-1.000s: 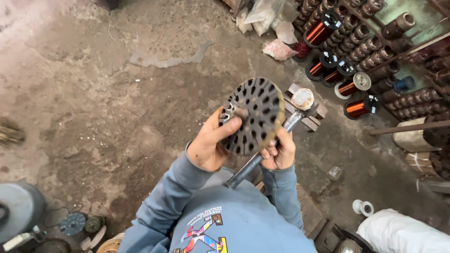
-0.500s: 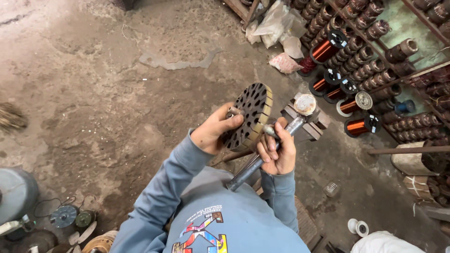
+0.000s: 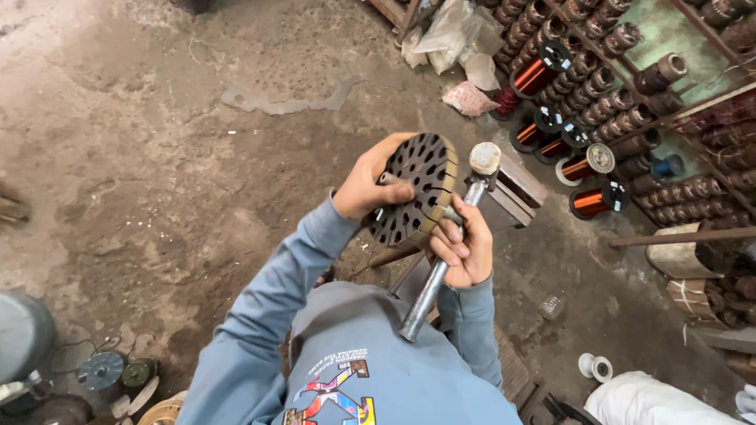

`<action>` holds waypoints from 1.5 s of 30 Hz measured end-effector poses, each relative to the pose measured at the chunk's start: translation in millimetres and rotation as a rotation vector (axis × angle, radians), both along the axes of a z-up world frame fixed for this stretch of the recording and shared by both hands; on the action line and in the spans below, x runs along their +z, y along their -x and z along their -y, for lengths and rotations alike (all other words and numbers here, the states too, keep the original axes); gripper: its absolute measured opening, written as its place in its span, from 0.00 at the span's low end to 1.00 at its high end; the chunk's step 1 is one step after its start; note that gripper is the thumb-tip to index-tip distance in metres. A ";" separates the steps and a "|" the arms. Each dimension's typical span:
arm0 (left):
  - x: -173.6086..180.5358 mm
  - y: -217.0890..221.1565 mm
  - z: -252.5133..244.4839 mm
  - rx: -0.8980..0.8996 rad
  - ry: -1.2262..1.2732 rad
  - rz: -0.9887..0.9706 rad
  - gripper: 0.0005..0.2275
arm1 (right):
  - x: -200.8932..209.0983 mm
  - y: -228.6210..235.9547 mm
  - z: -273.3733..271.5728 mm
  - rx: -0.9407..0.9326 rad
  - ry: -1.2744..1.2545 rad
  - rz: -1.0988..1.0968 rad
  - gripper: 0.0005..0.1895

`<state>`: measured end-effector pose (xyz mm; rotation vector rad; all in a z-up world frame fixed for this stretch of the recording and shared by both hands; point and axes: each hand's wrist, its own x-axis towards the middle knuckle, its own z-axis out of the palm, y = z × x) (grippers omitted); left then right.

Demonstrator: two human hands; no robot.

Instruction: The person cuts small white rectangular pieces with scissors and inserts them into the slots of a circular metal stator. The person then uses a hammer to tap the inserted pieces into place.

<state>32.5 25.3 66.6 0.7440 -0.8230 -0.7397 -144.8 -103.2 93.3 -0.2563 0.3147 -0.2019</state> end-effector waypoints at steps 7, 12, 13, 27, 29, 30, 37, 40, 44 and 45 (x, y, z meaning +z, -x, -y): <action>-39.5 25.3 12.8 0.034 -0.027 -0.292 0.38 | 4.6 11.6 0.1 -0.013 0.151 0.021 0.02; -34.9 40.4 8.0 0.082 -0.008 -0.368 0.38 | 7.1 8.5 1.2 -0.096 0.222 -0.042 0.01; -31.3 42.2 5.7 0.081 0.011 -0.358 0.39 | 10.1 6.1 2.5 -0.106 0.265 -0.060 0.01; -17.8 -0.7 4.9 -0.420 -0.017 -0.388 0.21 | 108.9 -30.0 27.7 0.158 1.104 -0.182 0.06; -20.7 -24.5 19.7 -0.461 -0.117 -0.358 0.23 | 115.7 -35.4 31.6 0.263 1.410 -0.215 0.06; -22.5 -34.4 28.1 -0.467 -0.189 -0.216 0.23 | 117.7 -36.9 33.4 0.321 1.564 -0.231 0.05; -25.3 -62.8 58.5 -0.477 -0.442 0.779 0.14 | 111.2 -43.2 31.6 0.429 1.560 -0.036 0.10; -23.9 -40.0 48.8 -0.318 -0.420 0.723 0.16 | 110.6 -34.5 32.7 0.455 1.517 -0.158 0.10; -23.3 -7.7 17.1 -0.026 -0.562 0.508 0.19 | 126.8 3.8 38.7 0.241 1.440 -0.360 0.12; -24.6 -1.2 12.6 0.012 -0.595 0.453 0.19 | 130.7 17.8 38.3 0.140 1.475 -0.376 0.13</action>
